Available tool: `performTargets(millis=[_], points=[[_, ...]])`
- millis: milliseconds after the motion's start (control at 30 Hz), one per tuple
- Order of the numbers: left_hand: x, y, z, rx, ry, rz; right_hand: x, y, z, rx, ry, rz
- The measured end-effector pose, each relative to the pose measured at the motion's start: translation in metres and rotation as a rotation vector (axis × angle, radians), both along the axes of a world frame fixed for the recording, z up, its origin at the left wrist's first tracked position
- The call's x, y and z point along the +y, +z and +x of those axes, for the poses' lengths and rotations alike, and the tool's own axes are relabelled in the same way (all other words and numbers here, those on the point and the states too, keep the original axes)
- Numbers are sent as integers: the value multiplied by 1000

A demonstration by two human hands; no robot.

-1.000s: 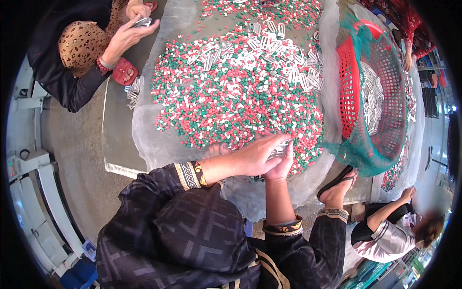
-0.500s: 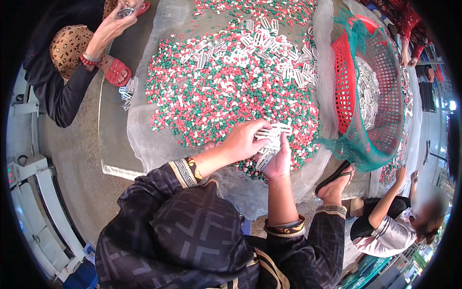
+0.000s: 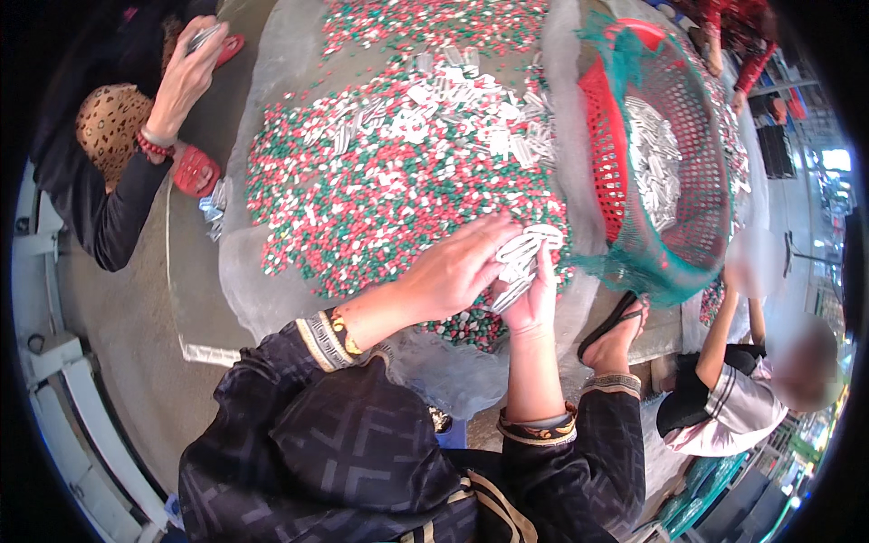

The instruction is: The person sorts through a large pile of hair clips on the floor, picking up and organizing several silver and green clips by hand.

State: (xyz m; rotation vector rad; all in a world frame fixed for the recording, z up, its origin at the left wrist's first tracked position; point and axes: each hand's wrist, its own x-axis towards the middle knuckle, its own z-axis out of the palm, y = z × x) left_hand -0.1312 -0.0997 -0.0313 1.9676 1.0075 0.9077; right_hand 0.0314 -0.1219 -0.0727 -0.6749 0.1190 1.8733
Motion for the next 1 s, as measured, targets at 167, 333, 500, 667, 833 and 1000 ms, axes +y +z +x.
performTargets(millis=[167,333,500,667,833,1000], points=[[7,13,-14,-1,64,-97,66,57,85,-170,-415,56],[-11,-2,-22,52,97,-152,137,96,227,-311,-376,10],[-21,-10,-26,123,38,-164,168,99,292,-854,-401,-236],[-22,-17,-30,164,0,-190,167,116,294,-1007,-345,-178],[-20,-19,-31,193,-23,-167,163,110,319,-1008,-275,-139],[-20,-19,-31,255,-55,-148,146,129,273,-1013,-351,-74]])
